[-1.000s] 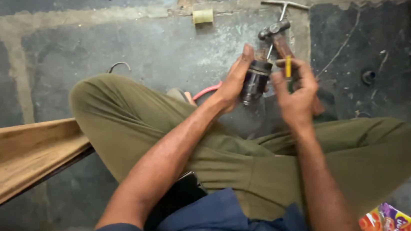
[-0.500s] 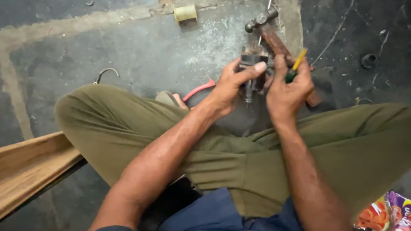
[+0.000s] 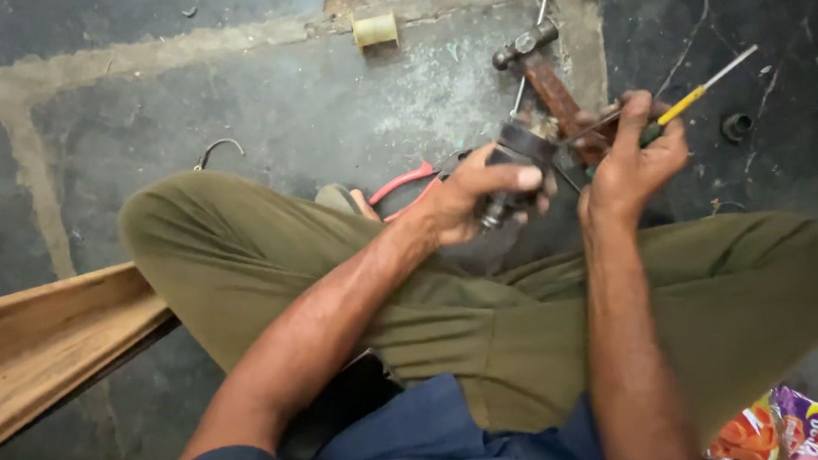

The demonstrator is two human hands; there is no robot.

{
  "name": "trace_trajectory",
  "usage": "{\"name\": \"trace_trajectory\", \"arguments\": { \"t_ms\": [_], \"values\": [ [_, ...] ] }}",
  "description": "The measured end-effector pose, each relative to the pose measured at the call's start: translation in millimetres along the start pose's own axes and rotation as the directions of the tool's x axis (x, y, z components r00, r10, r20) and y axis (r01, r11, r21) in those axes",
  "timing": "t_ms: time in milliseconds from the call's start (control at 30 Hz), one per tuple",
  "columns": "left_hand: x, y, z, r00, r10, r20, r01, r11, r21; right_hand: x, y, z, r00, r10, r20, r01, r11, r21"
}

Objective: The person sits on the floor and uses a hammer to repeatedly strike a small metal cup and a cylindrical metal part. They also use a screwdriver to adjust a component inside the metal part.

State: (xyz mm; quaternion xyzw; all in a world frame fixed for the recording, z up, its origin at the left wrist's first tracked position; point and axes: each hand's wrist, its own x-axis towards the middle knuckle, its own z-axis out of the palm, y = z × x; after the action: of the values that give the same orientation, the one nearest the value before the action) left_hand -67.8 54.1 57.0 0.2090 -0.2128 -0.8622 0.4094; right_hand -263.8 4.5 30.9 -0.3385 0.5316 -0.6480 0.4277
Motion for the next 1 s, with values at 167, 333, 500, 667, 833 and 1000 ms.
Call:
{"name": "trace_trajectory", "arguments": {
  "t_ms": [167, 333, 500, 667, 833, 1000],
  "values": [
    [10.7, 2.1, -11.1, 0.961, -0.074, -0.266, 0.036, 0.989, -0.144, -15.6, -32.2, 8.6, 0.984, 0.039, 0.173, -0.061, 0.991, 0.122],
    [12.0, -1.7, -3.0, 0.920, 0.199, -0.337, -0.030, 0.895, 0.445, -33.3, -49.8, 21.2, 0.972, 0.049, 0.232, -0.082, 0.988, 0.133],
    [9.0, 1.5, 12.8, 0.949, 0.111, -0.297, -0.018, 0.954, 0.298, -16.8, -45.7, 11.5, 0.982, 0.122, 0.145, -0.155, 0.957, 0.244],
    [7.5, -1.9, 17.1, 0.964, 0.113, -0.241, -0.071, 0.982, 0.177, 7.1, -9.2, -7.9, 0.962, 0.253, 0.100, -0.272, 0.906, 0.324],
    [-9.2, 11.7, 1.7, 0.991, 0.056, -0.125, -0.095, 0.937, -0.337, 56.3, -31.8, -76.9, 0.920, 0.329, -0.215, -0.215, 0.880, 0.424],
    [-35.1, 66.6, -37.6, 0.906, 0.377, -0.189, -0.416, 0.723, -0.551, 93.3, -48.5, -114.3, 0.961, -0.038, -0.275, 0.088, 0.981, 0.171]
  ]
}}
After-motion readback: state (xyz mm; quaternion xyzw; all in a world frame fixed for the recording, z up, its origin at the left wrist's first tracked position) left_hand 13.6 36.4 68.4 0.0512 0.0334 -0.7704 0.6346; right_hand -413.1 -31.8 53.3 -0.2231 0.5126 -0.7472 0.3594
